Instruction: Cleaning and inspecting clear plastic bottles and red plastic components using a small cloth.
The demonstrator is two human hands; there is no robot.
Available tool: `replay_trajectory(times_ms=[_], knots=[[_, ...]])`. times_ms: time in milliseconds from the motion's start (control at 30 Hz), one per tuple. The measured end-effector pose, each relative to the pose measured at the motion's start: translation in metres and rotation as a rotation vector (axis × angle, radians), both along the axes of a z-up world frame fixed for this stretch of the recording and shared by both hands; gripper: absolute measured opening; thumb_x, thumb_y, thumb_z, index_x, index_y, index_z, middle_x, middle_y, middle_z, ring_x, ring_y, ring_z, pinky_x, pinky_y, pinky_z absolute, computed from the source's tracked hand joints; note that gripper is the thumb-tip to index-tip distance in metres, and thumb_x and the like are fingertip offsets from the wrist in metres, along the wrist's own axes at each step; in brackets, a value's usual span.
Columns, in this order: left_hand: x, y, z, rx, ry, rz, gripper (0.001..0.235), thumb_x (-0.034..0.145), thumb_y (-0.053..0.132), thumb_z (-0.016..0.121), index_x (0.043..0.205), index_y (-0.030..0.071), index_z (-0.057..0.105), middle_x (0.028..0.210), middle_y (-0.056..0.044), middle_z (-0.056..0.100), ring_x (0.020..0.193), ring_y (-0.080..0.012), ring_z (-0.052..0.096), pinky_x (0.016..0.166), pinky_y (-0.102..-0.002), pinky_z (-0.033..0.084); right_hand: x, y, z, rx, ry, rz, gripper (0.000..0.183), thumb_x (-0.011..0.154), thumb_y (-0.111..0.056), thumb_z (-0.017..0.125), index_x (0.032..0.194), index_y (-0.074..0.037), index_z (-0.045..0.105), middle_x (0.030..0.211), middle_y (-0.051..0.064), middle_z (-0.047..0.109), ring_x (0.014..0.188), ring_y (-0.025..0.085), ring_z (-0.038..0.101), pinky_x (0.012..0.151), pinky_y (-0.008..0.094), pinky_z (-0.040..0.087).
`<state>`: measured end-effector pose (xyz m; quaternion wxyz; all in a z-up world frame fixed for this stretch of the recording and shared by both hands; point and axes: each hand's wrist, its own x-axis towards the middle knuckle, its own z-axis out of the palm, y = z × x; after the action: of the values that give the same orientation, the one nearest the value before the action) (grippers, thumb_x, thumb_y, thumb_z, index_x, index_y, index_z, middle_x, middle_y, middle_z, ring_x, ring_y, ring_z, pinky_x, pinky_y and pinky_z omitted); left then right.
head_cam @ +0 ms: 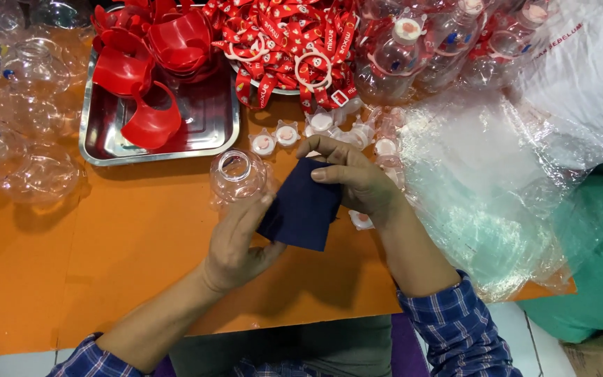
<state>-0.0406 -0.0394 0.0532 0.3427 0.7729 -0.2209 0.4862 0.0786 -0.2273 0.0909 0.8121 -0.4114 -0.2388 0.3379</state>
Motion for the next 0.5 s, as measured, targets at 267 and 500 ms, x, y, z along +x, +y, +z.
replay_trajectory(times_ms=[267,500], knots=[[-0.01,0.0,0.012,-0.125,0.26,-0.085,0.05,0.08,0.006,0.072,0.129,-0.004,0.064,0.1,-0.02,0.074,0.082,-0.0318,0.075,0.071,-0.039,0.063,0.005,0.001,-0.016,0.044,0.055,0.048,0.04,0.088,-0.001,0.065,0.125,0.007,0.052,0.085,0.018,0.071,0.075,0.022,0.074,0.063,0.029,0.061],[-0.012,-0.005,0.015,-0.435,0.527,-0.372,0.037,0.09,-0.001,0.051,0.124,-0.005,0.067,0.089,-0.017,0.076,0.076,-0.0217,0.076,0.071,-0.037,0.063,0.014,-0.002,-0.028,0.035,0.008,0.106,0.048,0.088,0.001,0.066,0.134,0.008,0.052,0.093,0.022,0.072,0.085,0.026,0.076,0.069,0.031,0.062]])
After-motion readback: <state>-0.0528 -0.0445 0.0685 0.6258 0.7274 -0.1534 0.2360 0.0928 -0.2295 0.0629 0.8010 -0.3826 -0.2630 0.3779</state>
